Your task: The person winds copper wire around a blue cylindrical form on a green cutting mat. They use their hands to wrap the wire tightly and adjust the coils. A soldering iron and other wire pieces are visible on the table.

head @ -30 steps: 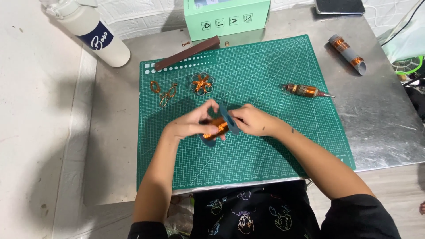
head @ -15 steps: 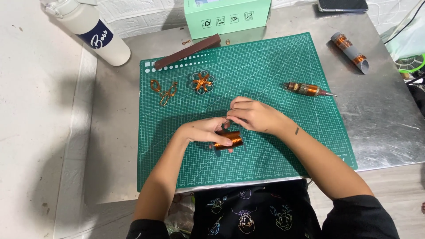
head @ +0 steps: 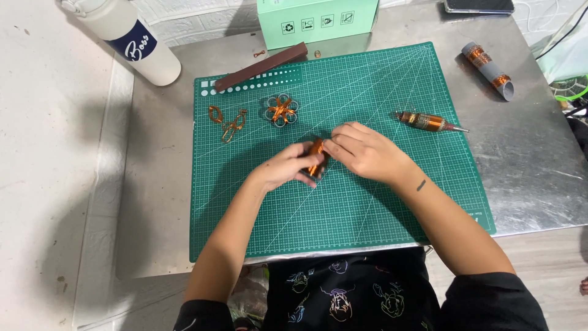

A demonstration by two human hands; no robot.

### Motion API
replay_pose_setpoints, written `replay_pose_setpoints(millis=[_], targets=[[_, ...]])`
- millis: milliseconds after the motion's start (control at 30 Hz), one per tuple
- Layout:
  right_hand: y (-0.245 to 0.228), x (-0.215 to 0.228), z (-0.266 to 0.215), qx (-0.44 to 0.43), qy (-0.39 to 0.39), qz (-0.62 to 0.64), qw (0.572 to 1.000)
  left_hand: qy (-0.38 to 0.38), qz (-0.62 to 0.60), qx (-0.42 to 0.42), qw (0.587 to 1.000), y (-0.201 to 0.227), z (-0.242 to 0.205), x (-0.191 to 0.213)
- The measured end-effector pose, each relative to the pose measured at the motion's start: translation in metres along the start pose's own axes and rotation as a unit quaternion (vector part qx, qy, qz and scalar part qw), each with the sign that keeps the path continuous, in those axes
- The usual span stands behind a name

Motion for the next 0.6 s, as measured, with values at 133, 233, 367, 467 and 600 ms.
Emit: replay_pose_setpoints(millis=[133, 233, 367, 467, 600], targets=[[0.001, -0.001, 0.000, -0.003, 0.000, -0.008, 1.000, 0.046, -0.080, -0.050, 0.994, -0.002, 0.007, 0.007], [0.001, -0.002, 0.002, -0.018, 0.007, -0.002, 1.000, 0.077, -0.189, -0.089, 0.975, -0.002, 0.007, 0.004], [0.000, -0.006, 0.001, -0.049, 0.015, 0.020, 0.999, 0.140, -0.148, -0.118, 0.972, 0.002, 0.005, 0.002], [-0.001, -0.006, 0.004, -0.072, 0.021, 0.045, 0.996, 0.178, -0.098, -0.149, 0.968, 0.007, 0.003, 0.002], [-0.005, 0.005, 0.017, -0.088, 0.037, 0.081, 0.992, 0.222, -0.082, -0.162, 0.958, 0.024, -0.010, -0.009]])
Point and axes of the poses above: each hand's wrist, its own z-axis towards the middle knuckle, its own x-axis out of the back of the hand, y = z × x, the point moved 4 cm from there along z, towards the middle knuckle
